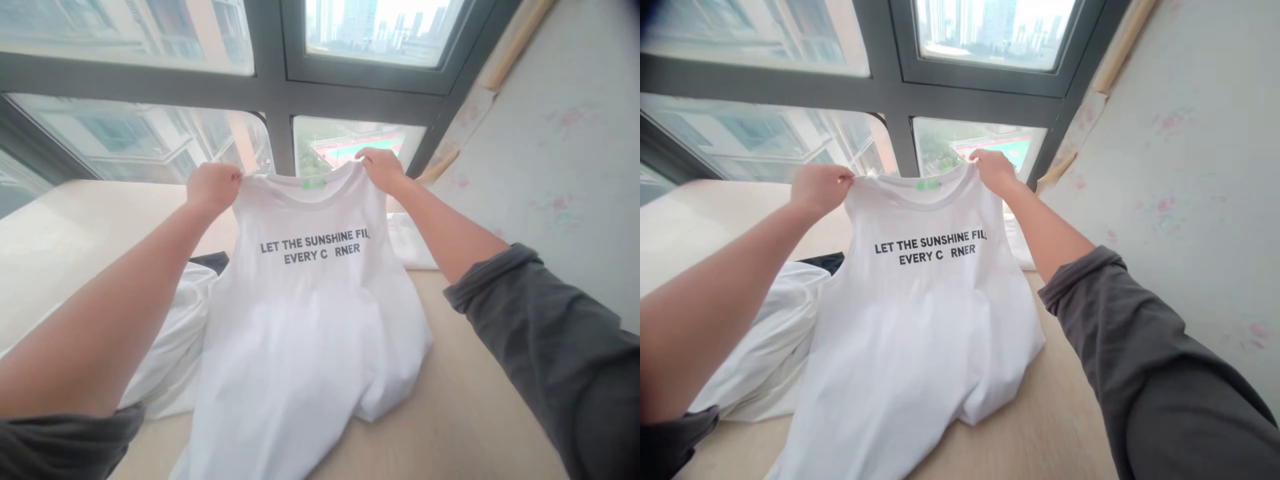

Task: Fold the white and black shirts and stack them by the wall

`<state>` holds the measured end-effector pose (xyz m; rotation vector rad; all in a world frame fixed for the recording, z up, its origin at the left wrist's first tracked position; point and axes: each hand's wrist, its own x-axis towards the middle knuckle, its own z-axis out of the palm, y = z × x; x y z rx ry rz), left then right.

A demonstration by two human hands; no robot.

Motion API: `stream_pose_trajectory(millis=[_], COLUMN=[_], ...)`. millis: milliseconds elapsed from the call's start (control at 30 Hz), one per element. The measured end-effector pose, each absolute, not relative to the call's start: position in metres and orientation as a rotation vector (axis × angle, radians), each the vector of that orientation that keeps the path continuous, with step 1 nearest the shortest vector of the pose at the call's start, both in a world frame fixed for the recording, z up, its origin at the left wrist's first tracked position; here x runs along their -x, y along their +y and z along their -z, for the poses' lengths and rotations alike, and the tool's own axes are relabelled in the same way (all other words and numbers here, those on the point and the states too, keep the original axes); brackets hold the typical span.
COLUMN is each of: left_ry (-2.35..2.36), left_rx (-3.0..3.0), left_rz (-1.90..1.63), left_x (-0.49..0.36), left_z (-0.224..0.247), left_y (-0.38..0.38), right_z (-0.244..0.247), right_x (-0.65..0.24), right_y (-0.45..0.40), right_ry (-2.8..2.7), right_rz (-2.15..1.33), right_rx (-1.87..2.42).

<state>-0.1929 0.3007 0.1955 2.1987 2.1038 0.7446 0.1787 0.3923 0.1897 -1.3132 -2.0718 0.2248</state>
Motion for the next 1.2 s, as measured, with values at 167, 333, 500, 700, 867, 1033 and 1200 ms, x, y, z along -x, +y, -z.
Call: stream_pose_trajectory(millis=[167,333,500,700,867,1033,1200], left_ry=[2.008,2.045,2.135,2.188,2.219,2.210,2.337], left_rx=[-2.258,-2.347,-2.380,-2.412,-2.350,-2.380,-2.207], left_rz=[-0.590,-0.293,-0.349,-0.460,-0.559,-0.650,-0.398], left_x=[0.199,0.211,0.220,0.231,0.253,0.246,0.217], left_z=[-0.180,-0.121,-0.067,-0.033,-0.027,-0.041,-0.059], left_y=[0.323,0.215,0.081,0.044,0.073,0.077,0.024], right_z=[-0.177,-0.129,-0.055,-0.004,-0.009,-0.021,-0.023], right_x=[-0.161,-0.195,-0.255,-0.282,-0.268,-0.243,-0.224], right_y=[0.407,0.301,0.164,0.032,-0.006,0.008,0.023], right_ry=[-2.038,-2.106,-1.651,-1.109,-1.014,-0.910,-0.938], right_rz=[-0.199,-0.440,-0.584,-0.657,-0.819,-1.030,-1.069], right_rx=[1.319,1.295,1.593,1.861,1.884,1.799,1.722])
